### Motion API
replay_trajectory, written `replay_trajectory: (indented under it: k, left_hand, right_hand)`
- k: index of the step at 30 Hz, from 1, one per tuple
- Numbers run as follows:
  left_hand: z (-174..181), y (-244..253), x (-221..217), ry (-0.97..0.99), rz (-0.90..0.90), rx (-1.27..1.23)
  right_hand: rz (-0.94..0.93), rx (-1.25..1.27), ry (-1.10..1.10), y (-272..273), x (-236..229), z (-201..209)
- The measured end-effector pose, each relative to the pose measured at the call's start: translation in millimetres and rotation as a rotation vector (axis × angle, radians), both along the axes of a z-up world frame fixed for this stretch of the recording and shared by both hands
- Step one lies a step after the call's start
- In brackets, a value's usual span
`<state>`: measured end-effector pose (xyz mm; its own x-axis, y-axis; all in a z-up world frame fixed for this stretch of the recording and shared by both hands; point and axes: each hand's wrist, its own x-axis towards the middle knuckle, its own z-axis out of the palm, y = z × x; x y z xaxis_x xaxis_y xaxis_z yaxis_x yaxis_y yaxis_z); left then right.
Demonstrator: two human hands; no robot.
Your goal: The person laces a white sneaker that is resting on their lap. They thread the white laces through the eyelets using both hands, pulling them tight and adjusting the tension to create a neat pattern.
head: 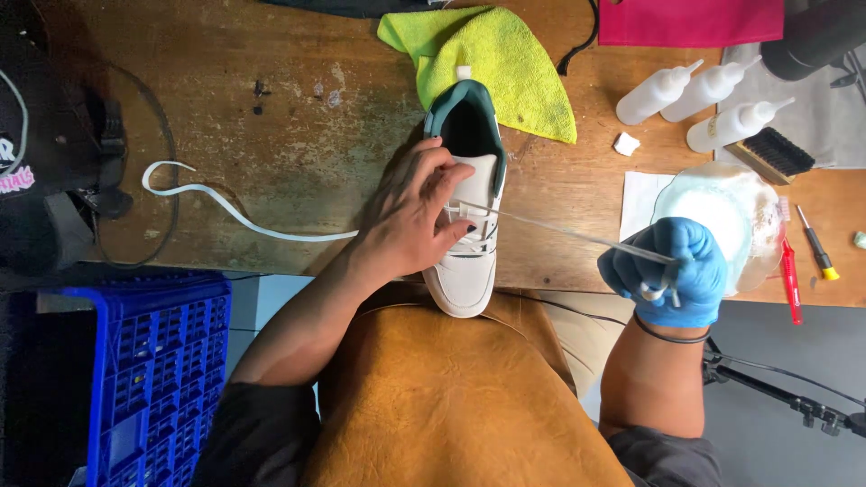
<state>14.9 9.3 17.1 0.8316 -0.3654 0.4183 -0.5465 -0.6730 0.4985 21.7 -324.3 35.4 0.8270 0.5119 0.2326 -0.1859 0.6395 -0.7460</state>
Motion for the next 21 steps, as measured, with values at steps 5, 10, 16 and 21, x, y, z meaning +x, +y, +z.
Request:
replay_trajectory:
  k: [5,10,16,21]
  left_hand:
    - [-7.2,-1.8,2.5,-0.023,-0.001,-0.002]
    - [-7.5,2.0,2.6,-0.008,0.0,0.048]
    - [4.4,2.9,6.4,0.01,-0.041,-0.008]
    - [21.9,-3.4,14.9,-0.085,-0.06,-0.052]
  right_hand:
    - [-0.23,0.038,0.222,-16.7,13.0,-10.0]
    - [-0.271,0.076,0.32,-17.4,14.9,-8.2]
    - [-0.687,-0.417,0.233,2.7,12.1,13.0]
    - [-0.625,-0.561,0.148,8.0,0.0,14.9]
